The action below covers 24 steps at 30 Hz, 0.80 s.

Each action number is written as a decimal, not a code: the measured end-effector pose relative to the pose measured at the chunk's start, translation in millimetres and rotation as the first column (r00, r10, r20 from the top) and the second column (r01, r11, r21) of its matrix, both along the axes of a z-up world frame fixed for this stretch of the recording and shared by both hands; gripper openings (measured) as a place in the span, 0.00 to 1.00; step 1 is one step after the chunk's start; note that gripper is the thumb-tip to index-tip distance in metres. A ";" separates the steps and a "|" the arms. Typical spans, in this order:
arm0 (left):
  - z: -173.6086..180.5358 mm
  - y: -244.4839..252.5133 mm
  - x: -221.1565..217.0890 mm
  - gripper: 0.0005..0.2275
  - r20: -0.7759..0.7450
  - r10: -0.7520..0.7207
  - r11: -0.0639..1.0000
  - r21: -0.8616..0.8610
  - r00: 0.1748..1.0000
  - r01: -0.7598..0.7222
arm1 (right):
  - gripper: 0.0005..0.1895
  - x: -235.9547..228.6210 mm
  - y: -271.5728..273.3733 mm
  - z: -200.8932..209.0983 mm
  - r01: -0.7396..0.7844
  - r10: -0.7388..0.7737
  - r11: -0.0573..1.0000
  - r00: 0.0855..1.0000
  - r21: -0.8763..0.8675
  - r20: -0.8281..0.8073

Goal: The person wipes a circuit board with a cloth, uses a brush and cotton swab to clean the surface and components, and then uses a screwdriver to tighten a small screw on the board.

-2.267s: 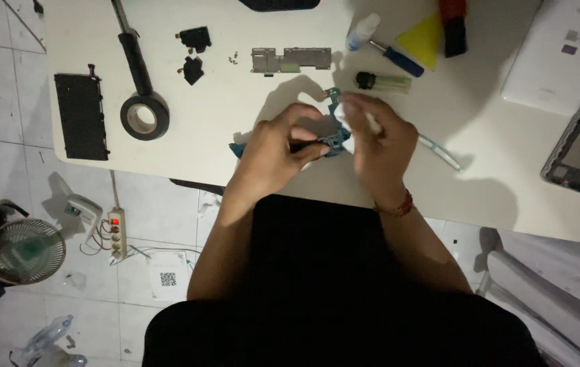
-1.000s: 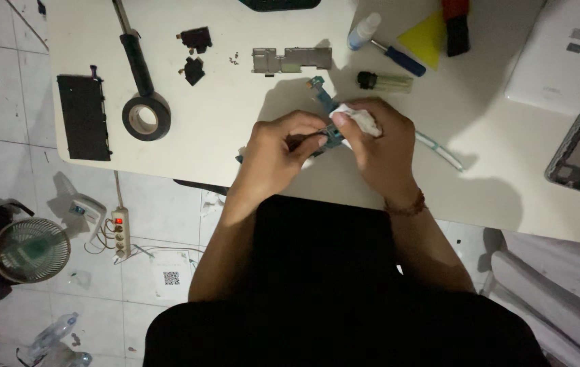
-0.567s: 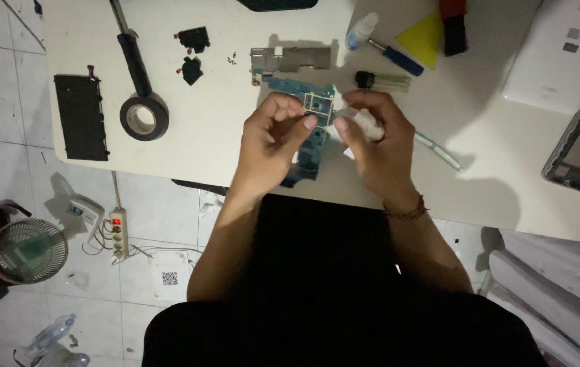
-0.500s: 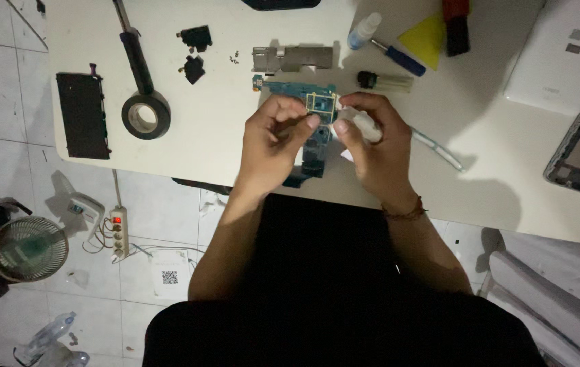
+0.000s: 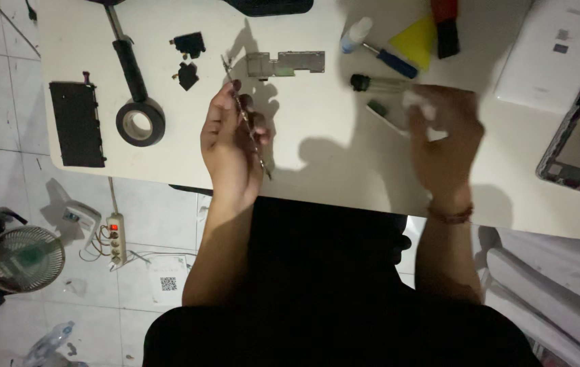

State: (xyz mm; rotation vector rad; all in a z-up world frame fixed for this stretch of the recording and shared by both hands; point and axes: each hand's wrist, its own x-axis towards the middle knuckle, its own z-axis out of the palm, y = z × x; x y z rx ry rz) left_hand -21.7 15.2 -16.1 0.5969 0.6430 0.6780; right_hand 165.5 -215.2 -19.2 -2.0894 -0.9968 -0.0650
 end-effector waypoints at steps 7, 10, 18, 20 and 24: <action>21.6 -25.1 12.9 0.18 0.147 -0.117 0.993 0.013 0.982 0.116 | 0.16 24.6 -32.0 16.5 0.107 -0.081 0.980 0.985 -0.167 0.155; 25.5 -34.7 17.0 0.19 0.163 -0.137 0.987 0.103 0.977 0.121 | 0.19 22.4 -20.9 24.9 0.144 -0.083 0.984 0.888 -0.102 0.452; 12.6 -42.4 17.2 0.23 0.050 0.007 1.000 0.029 0.999 -0.009 | 0.09 -48.6 26.8 17.9 -0.033 0.032 0.995 0.999 0.098 0.008; 3.1 -42.9 14.0 0.24 0.055 0.054 0.999 -0.006 0.997 -0.054 | 0.13 -64.0 37.2 30.5 -0.098 0.099 0.993 0.995 0.071 -0.025; -6.9 -43.1 7.1 0.26 0.063 0.154 0.988 0.022 0.986 -0.156 | 0.23 -84.8 53.6 40.9 -0.331 0.315 0.940 0.738 0.086 -0.597</action>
